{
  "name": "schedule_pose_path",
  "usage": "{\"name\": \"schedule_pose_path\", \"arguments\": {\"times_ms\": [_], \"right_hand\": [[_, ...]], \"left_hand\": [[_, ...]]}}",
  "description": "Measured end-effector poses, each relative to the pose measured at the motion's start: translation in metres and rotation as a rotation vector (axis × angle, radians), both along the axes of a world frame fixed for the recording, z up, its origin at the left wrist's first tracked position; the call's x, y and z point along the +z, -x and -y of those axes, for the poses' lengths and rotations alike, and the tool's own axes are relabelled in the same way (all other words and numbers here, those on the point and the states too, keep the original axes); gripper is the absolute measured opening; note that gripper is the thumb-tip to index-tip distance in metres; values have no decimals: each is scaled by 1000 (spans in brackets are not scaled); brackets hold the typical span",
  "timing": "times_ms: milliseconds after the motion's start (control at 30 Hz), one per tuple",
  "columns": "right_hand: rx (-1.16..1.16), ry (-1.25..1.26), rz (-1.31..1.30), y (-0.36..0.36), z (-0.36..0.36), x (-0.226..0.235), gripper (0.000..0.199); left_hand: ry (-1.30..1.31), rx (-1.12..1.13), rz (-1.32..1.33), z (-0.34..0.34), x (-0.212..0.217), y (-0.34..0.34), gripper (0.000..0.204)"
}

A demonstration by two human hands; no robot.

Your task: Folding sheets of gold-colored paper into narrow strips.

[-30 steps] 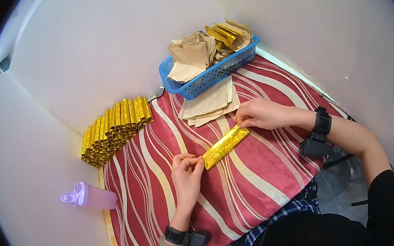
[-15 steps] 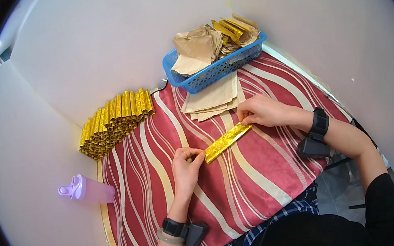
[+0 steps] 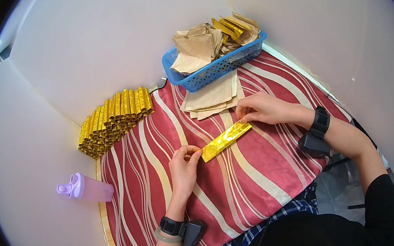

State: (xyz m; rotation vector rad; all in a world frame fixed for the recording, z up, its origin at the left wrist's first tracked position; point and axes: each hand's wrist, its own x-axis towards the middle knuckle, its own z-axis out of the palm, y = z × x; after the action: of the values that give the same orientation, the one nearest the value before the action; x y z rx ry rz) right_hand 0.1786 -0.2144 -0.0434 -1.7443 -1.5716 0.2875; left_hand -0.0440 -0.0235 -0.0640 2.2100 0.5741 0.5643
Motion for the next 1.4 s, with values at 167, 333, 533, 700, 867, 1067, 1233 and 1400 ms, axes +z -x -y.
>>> {"name": "schedule_pose_path", "arguments": {"times_ms": [167,333,533,700,867,1067,1233,1400], "right_hand": [[86,-200,200,-5,1,-3,10],[85,-244,260,-3,1,-1,9],[69,-358,684,-6,1,-3,10],[177,-354,957,-1,-2,-4,6],[185,-324,862,-3,-1,-13,6],[197,-294,825,-1,0,-11,6],[218,-318,912,-3,-2,-12,6],[213,-307,937,-5,-3,-15,10]], "left_hand": [[-10,-18,251,6,4,1,12],[-546,-162,270,-1,14,5,19],[-1055,-258,312,4,24,8,22],[-1140,-443,246,7,23,15,18],[-805,-449,189,11,24,11,18],[-527,-411,165,6,15,14,17],[-454,-378,152,7,14,14,18],[-490,-424,126,7,17,14,22]]}}
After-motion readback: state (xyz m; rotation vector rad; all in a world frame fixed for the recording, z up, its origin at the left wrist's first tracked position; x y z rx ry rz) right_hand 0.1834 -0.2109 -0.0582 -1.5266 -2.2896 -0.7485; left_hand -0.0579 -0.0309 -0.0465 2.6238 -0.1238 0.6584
